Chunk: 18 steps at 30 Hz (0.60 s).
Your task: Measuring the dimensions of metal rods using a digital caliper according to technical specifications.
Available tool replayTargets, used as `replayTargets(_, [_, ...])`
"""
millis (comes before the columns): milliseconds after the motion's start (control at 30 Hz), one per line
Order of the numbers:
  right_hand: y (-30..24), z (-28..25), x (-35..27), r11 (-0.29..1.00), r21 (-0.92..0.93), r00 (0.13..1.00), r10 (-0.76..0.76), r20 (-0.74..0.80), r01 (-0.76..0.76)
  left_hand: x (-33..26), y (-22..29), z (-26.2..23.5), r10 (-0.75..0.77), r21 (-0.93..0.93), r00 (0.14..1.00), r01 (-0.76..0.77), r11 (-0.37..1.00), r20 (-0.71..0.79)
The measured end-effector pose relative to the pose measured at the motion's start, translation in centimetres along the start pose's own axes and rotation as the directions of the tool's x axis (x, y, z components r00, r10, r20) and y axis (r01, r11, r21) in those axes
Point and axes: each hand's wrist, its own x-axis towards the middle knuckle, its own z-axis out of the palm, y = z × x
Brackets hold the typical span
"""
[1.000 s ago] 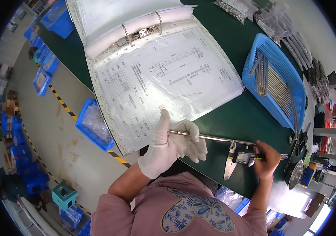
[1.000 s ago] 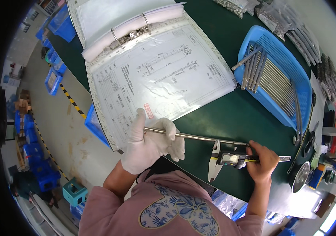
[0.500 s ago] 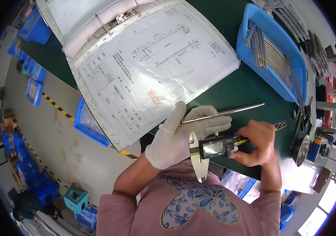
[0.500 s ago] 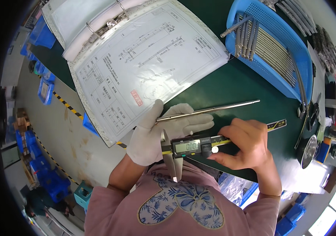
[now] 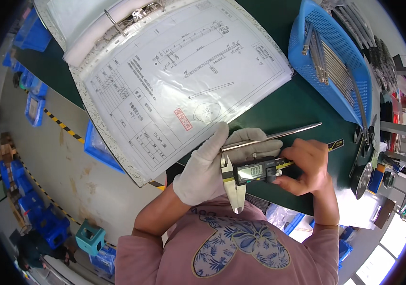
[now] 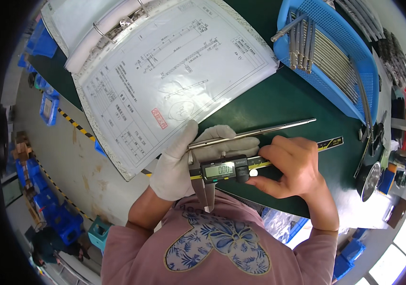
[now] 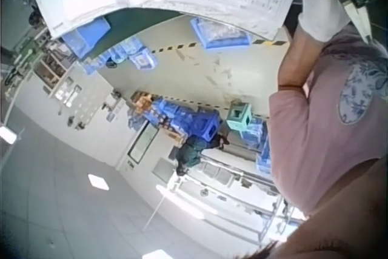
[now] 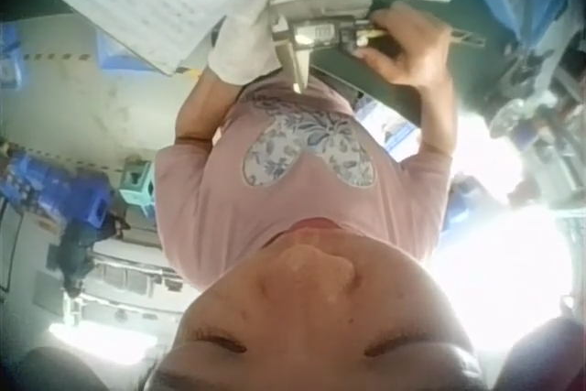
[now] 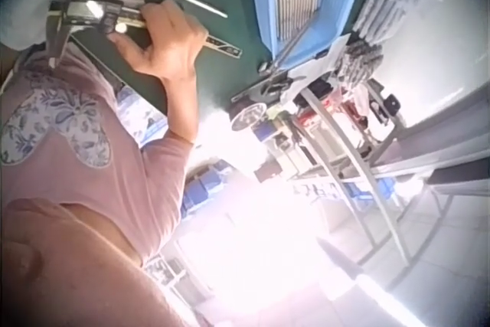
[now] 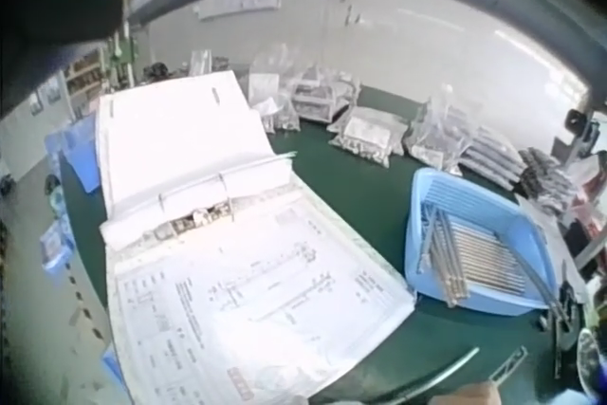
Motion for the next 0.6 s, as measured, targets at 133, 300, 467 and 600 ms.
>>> replayTargets(133, [0.25, 0.02, -0.02, 1.0, -0.003, 1.0, -0.005, 0.01, 0.005, 0.05, 0.05, 0.43, -0.009, -0.014, 0.997, 0.008, 1.0, -0.077])
replayTargets(300, [0.16, -0.03, 0.01, 1.0, 0.018, 0.999, -0.002, 0.034, 0.001, 0.05, -0.02, 0.38, -0.003, 0.037, 0.997, 0.007, 0.999, -0.083])
replayTargets(467, [0.14, 0.1, 0.02, 0.999, 0.027, 1.0, -0.018, 0.011, 0.018, 0.23, -0.16, 0.35, -0.02, 0.011, 0.996, 0.021, 1.0, -0.092])
replayTargets(600, [0.18, 0.23, 0.12, 1.0, 0.027, 1.0, -0.007, 0.008, 0.007, 0.17, 0.06, 0.35, -0.024, 0.015, 0.996, 0.026, 1.0, -0.083])
